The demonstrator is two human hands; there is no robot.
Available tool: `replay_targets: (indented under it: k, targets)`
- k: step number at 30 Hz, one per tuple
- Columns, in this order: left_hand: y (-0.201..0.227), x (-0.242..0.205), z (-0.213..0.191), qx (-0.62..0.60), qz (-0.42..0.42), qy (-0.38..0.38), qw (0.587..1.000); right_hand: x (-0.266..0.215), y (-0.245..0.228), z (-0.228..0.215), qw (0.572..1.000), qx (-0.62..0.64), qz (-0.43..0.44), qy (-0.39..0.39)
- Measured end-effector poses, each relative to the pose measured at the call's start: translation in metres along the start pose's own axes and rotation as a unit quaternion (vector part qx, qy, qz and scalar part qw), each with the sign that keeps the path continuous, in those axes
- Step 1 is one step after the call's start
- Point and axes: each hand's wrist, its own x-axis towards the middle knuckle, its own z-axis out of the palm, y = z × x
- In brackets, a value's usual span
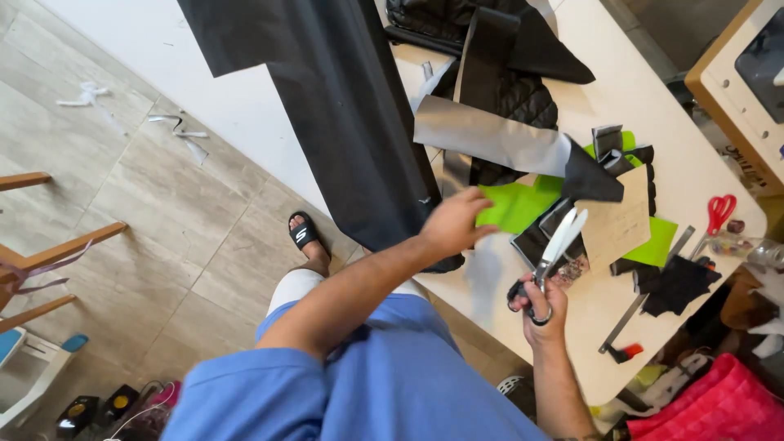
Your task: Cutting and trimming various black synthetic and quilted materials using scissors on a workshop table.
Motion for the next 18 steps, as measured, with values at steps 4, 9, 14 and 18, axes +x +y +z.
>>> replay_targets:
  k: [4,9,14,18]
  targets:
    - [-0.092,-0.131,-0.042,0.029,-0.146,0.276,0.95,-0.013,0.02,0.024,0.998,-0.005,0.028,-0.049]
    - [-0.253,-0.235,0.021,-0.368,-0.488,0.313,0.727,-0.042,0.024,0.058,0.993,-0.044,0.021,-0.106]
    - [-0.167,-0.195,-0.016,-0.495,-0.42,0.202,0.733,-0.092,0.016,0.074,0.981,-0.138,0.035,-0.129]
    - [-0.175,-0.203,-0.011,-0.501,-0.385,0.191,0.751,-0.133,0.025,0.08,0.959,-0.247,0.02,-0.136]
